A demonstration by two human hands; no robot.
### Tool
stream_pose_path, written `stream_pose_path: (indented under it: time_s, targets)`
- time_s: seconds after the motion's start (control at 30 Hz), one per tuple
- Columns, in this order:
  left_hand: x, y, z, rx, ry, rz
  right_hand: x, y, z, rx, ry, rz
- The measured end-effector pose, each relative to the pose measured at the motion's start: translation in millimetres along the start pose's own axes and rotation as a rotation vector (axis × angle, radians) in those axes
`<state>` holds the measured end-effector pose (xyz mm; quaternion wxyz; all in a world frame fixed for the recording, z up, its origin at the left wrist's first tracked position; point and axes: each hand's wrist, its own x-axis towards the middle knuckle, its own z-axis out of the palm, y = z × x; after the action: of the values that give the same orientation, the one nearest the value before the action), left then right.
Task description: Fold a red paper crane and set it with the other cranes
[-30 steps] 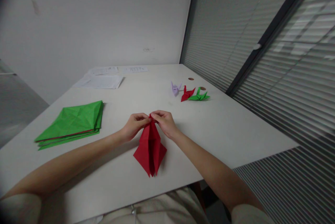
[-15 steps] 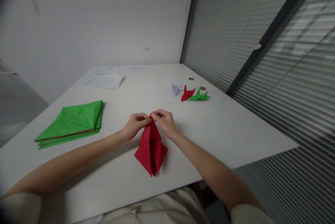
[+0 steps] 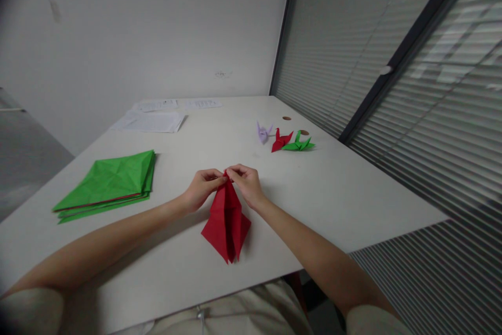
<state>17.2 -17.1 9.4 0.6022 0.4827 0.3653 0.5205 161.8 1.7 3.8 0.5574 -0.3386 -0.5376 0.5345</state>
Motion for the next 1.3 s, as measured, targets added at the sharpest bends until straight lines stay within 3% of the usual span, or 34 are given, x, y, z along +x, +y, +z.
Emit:
stream_pose_path:
  time_s: [0.77, 1.3]
  targets:
    - [-0.2, -0.8, 0.6, -0.028, 0.003, -0.025, 0.6, 3.1, -0.8, 0.040, 0.007, 0.005]
    - [-1.1, 0.0, 1.6, -0.022, 0.006, -0.024, -0.8, -4.0, 0.7, -0.087, 0.023, -0.046]
